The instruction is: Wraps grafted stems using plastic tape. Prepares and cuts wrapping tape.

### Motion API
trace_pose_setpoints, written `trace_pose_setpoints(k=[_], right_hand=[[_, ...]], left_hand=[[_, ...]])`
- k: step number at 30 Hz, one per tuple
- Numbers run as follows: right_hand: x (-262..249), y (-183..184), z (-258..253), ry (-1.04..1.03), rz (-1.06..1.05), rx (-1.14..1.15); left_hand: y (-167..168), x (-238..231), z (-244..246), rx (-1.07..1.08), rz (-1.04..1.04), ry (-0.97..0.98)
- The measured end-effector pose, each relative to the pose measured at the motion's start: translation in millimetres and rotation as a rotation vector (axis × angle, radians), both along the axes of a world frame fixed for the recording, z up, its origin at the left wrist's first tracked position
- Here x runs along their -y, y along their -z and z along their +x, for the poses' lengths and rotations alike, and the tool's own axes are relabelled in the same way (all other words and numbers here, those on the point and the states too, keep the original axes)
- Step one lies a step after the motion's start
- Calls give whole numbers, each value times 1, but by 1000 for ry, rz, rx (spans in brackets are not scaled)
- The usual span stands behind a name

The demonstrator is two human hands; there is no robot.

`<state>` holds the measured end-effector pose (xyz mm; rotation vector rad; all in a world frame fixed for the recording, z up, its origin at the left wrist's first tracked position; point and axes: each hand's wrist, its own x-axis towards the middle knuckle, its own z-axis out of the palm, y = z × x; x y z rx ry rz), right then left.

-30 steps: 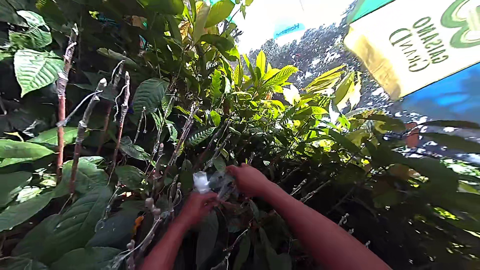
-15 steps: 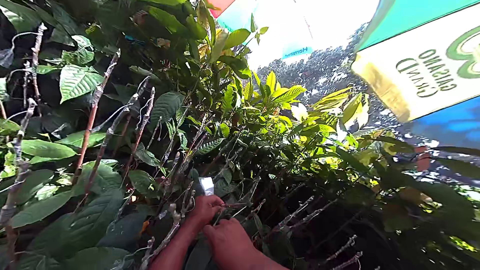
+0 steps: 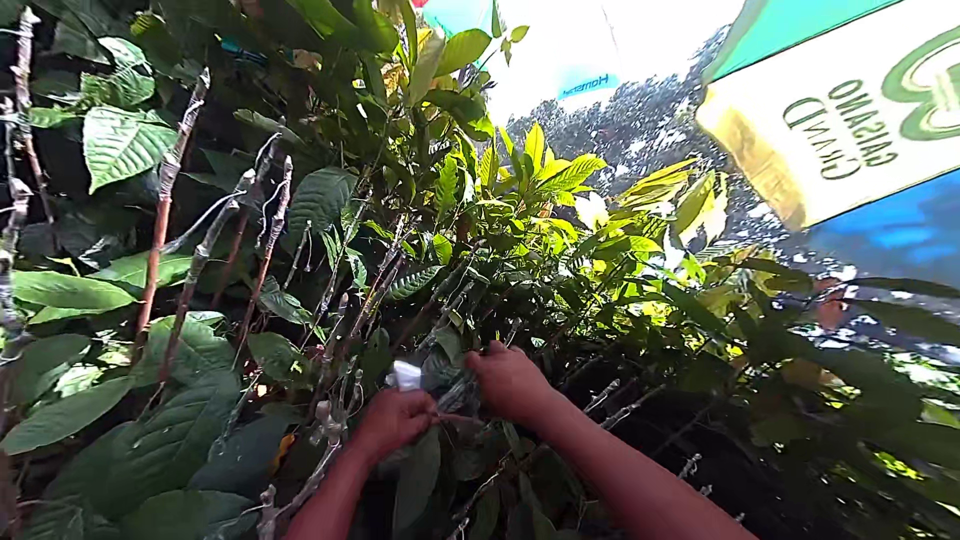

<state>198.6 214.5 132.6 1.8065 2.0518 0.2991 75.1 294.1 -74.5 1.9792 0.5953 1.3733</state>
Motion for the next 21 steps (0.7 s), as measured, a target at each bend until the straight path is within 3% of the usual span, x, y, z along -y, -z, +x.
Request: trace_pose_setpoints(k=[4,6,8,11,13,16,19,21], right_hand=[[36,24,7,29,-18,62],[60,54,-11,-166,43,-15],[71,70,-38,-328,-2,-169],[32,10,-40,-173,-131,-368],[10,-5,0,-25,-55,-140],[20,27,23,37,-24,-83],[53,62,-9,-88,36,-151],[66,72,-37,-276,34,-242]], left_hand=[[-5,-10,-11,274,-55,-131],[-10,-4,1,367,-117,-66],[-16,8,14,271,-154,-9],[-9,25,20,38,-15,-12],[3,15,17,76,156,-130],[-2,-6,-2,291,139,-286],[-9,-1,9,397,-21,-137],[-10,8,23,278,-48,-86]])
